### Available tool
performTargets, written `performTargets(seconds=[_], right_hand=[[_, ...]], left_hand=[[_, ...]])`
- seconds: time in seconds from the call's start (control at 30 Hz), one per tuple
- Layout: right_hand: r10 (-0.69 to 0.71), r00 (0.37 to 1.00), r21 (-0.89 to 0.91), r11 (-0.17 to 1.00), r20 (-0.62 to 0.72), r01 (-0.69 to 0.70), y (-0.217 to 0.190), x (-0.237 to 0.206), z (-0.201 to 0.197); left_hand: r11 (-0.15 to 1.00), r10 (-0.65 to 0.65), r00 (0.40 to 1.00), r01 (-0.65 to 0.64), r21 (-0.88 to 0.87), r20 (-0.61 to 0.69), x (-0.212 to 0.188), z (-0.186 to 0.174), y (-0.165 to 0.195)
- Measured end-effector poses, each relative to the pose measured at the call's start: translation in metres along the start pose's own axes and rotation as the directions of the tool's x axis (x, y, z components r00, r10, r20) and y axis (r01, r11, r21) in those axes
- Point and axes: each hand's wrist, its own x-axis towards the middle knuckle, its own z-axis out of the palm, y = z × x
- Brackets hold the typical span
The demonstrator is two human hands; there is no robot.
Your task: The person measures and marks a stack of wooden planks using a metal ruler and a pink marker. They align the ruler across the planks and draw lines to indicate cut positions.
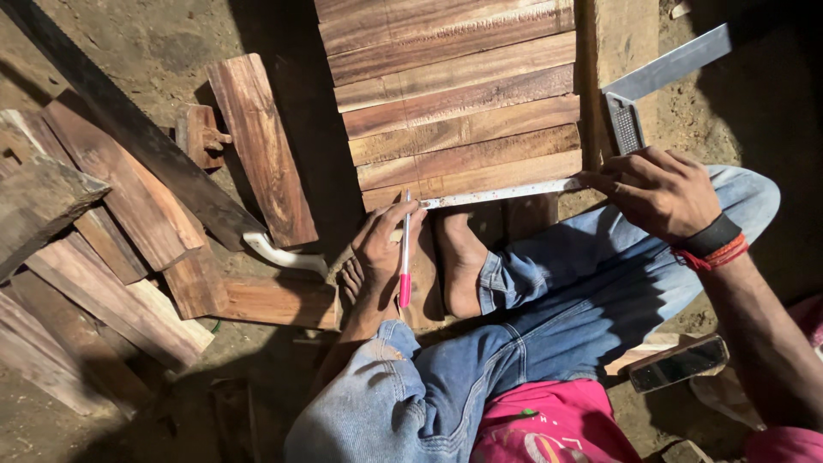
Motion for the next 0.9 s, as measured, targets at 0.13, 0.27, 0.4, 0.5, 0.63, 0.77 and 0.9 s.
performTargets(seconds=[0.13, 0.27, 0.4, 0.5, 0.63, 0.77, 0.9], right_hand=[[0.012, 1.0, -0.013, 1.0, 0.027, -0.011, 0.0, -0.002, 0.002], [0.03, 0.999, 0.033, 0.999, 0.044, -0.032, -0.005, 0.001, -0.006], [0.012, 0.999, -0.025, 1.0, 0.032, -0.011, -0.007, 0.008, -0.016], [0.014, 1.0, 0.03, 0.999, 0.016, -0.014, -0.009, 0.01, -0.021], [0.01, 0.999, 0.053, 0.999, -0.033, -0.009, -0.013, 0.013, -0.022], [-0.009, 0.999, 0.025, 1.0, -0.039, 0.01, -0.014, 0.01, -0.026], [-0.002, 0.999, 0.029, 1.0, -0.036, 0.003, -0.014, 0.008, -0.025]], left_hand=[[1.0, 0.009, 1.0, -0.01, 0.016, 0.02, 0.002, -0.003, 0.002], [1.0, 0.015, 0.999, -0.016, 0.027, 0.03, 0.002, -0.004, 0.005], [0.999, 0.033, 0.998, -0.034, 0.017, 0.046, 0.002, -0.005, 0.008], [1.0, 0.027, 0.999, -0.027, 0.01, 0.047, 0.001, -0.005, 0.01], [1.0, 0.005, 0.998, -0.007, 0.02, 0.055, 0.0, -0.005, 0.012], [1.0, 0.0, 0.999, -0.001, 0.016, 0.048, -0.002, -0.005, 0.014], [1.0, 0.011, 0.999, -0.012, 0.016, 0.048, -0.004, -0.005, 0.014]])
